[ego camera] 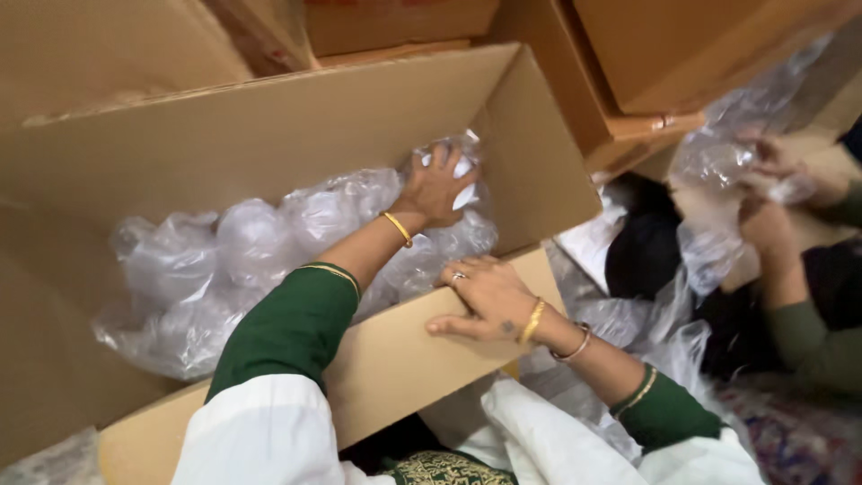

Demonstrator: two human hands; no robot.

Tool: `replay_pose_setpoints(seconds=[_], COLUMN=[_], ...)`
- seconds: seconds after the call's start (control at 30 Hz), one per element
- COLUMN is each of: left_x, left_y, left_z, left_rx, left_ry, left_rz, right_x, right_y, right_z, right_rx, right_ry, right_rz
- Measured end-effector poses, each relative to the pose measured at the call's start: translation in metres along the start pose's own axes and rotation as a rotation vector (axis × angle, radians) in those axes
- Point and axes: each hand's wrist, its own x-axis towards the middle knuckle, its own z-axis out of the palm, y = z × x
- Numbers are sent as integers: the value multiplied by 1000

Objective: The person sits on the floor, folds and tapes a cardboard box shut with red tape, then reopens it and places plastic-wrapped containers one at a time into the box, arranging them and adding plastic wrapping on top.

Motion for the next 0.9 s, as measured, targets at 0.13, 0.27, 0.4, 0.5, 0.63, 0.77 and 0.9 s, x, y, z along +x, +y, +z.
replay_pose_setpoints(seconds=[0.13, 0.27, 0.4, 0.5, 0.63, 0.77, 0.9], left_x=[-3, -18, -28, -21, -17, -58, -148], left_y=[2, -2, -22, -38, -35, 26, 128], left_z=[19, 40, 53, 48, 6, -84, -149], left_rx=[95, 88, -115, -289, -109, -499, -1015], left_ry=[56, 370, -4, -227, -336, 216, 427], left_rz=[-1, 136, 62, 23, -4, 164, 62], right_x=[5, -1, -1, 3, -24, -126, -256], right_y=[5, 6, 6, 2, 1, 56, 166], right_z=[22, 35, 37, 36, 42, 58, 80], right_rx=[-63, -104, -56, -42, 69, 51, -197], right_ry=[112, 199, 308, 373, 657, 891, 525], right_rz=[-30, -45, -106, -136, -222, -34, 847])
